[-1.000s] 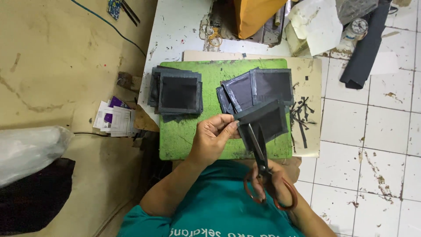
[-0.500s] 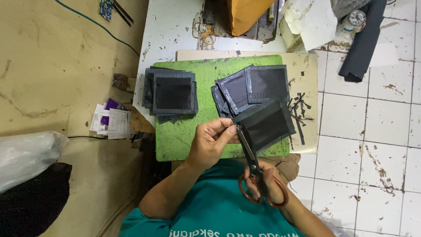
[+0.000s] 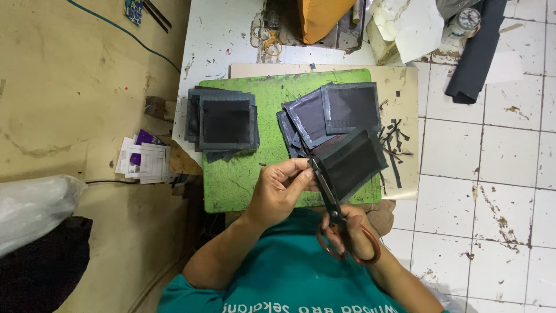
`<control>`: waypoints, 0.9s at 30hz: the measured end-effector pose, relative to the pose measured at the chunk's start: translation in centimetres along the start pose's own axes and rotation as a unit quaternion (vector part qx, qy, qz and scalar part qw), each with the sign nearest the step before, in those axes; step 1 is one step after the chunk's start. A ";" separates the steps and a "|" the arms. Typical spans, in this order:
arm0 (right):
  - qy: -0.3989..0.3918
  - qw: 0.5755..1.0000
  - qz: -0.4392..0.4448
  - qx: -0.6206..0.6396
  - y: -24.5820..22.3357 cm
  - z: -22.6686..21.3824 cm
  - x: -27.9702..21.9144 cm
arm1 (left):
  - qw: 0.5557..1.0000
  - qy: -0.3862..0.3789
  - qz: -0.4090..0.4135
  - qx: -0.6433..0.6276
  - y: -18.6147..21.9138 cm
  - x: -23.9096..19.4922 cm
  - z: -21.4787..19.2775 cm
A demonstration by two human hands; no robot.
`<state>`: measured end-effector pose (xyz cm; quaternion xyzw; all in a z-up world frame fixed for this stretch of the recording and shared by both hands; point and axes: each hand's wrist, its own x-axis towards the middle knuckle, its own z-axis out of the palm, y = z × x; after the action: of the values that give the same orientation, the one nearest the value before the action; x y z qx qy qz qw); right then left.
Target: Trim the excess material from the edges of square leather pieces using scissors
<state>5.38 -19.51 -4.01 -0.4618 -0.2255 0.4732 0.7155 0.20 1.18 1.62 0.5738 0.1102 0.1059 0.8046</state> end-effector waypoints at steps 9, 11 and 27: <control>-0.024 0.999 -0.033 -0.025 0.2 -0.1 0.3 | 0.998 0.023 -0.005 0.058 -0.8 0.1 0.0; -0.001 1.000 -0.030 0.005 0.5 0.0 0.0 | 0.996 0.019 -0.002 0.089 0.2 0.4 -0.1; 0.029 0.971 0.123 0.202 2.9 -2.6 -2.3 | 0.990 0.046 -0.130 0.014 -3.4 1.2 -3.2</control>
<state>4.99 -22.35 -7.53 -0.3455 -0.0453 0.5799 0.7364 0.58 3.33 -2.72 0.5608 0.2220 0.0253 0.7973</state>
